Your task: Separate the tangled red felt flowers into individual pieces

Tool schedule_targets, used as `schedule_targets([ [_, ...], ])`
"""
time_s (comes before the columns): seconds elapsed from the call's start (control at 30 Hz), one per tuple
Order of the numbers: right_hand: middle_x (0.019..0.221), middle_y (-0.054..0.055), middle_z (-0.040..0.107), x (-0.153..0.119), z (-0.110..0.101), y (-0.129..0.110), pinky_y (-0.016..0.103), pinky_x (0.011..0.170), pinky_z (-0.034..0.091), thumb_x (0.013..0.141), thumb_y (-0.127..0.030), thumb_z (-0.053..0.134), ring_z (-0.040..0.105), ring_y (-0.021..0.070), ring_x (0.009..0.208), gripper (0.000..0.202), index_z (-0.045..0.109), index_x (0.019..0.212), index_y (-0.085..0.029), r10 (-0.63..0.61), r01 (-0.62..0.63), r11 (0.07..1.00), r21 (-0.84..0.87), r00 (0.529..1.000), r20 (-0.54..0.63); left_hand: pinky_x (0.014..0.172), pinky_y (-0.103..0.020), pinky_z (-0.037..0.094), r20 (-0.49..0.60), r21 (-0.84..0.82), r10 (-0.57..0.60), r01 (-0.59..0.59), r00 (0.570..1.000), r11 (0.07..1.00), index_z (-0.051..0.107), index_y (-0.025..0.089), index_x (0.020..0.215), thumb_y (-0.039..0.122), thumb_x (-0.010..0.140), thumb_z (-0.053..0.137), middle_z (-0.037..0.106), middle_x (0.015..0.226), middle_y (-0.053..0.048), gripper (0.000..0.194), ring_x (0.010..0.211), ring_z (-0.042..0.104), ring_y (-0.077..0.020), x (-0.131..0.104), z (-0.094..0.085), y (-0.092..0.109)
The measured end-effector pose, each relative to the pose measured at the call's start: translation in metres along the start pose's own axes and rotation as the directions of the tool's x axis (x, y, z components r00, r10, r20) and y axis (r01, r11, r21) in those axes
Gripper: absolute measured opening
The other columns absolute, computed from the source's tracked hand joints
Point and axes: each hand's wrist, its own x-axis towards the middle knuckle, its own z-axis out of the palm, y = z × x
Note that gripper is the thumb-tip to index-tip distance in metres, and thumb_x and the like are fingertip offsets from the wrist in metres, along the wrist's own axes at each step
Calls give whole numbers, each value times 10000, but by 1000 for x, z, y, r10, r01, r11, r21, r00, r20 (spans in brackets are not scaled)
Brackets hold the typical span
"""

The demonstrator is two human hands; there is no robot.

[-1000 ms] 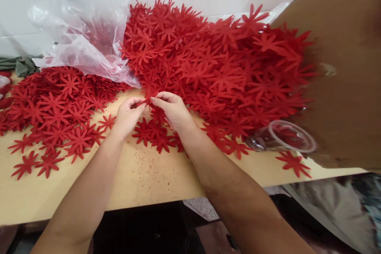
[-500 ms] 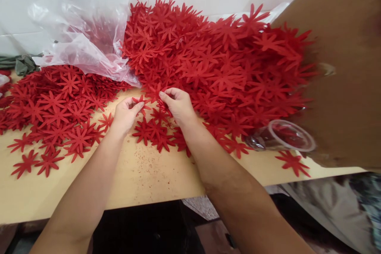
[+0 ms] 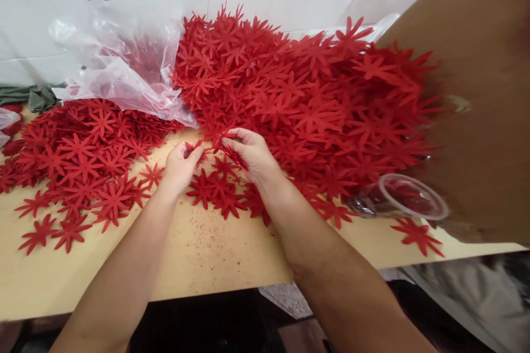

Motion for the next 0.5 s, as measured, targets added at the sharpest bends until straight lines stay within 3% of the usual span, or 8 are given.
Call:
schedule_targets([
  [0.13, 594, -40, 583, 0, -2, 1, 228, 548, 456, 493, -365, 758, 521, 72, 519, 328, 543, 662, -186, -2, 4, 1000, -31, 998, 59, 635, -216, 435, 62, -97, -36, 41, 997, 994, 565, 153, 800, 82, 721, 573, 613, 683, 32, 106, 606, 551, -63, 0, 0, 0],
  [0.37, 509, -53, 531, -3, -1, -2, 206, 457, 403, 487, -447, 781, 457, 61, 451, 400, 486, 579, -194, -31, 31, 999, -25, 999, 19, 605, -206, 438, 47, -116, -93, 97, 995, 988, 588, 136, 742, 106, 737, 566, 614, 631, 27, 38, 574, 551, -56, 2, -1, -3],
  [0.5, 504, -55, 536, -6, 1, -4, 202, 447, 393, 482, -433, 784, 456, 59, 446, 385, 505, 584, -188, -13, 14, 999, -39, 1000, 28, 631, -223, 433, 64, -104, -18, 25, 998, 994, 585, 141, 742, 115, 685, 627, 629, 644, 27, 76, 556, 542, -55, 2, -1, -3],
])
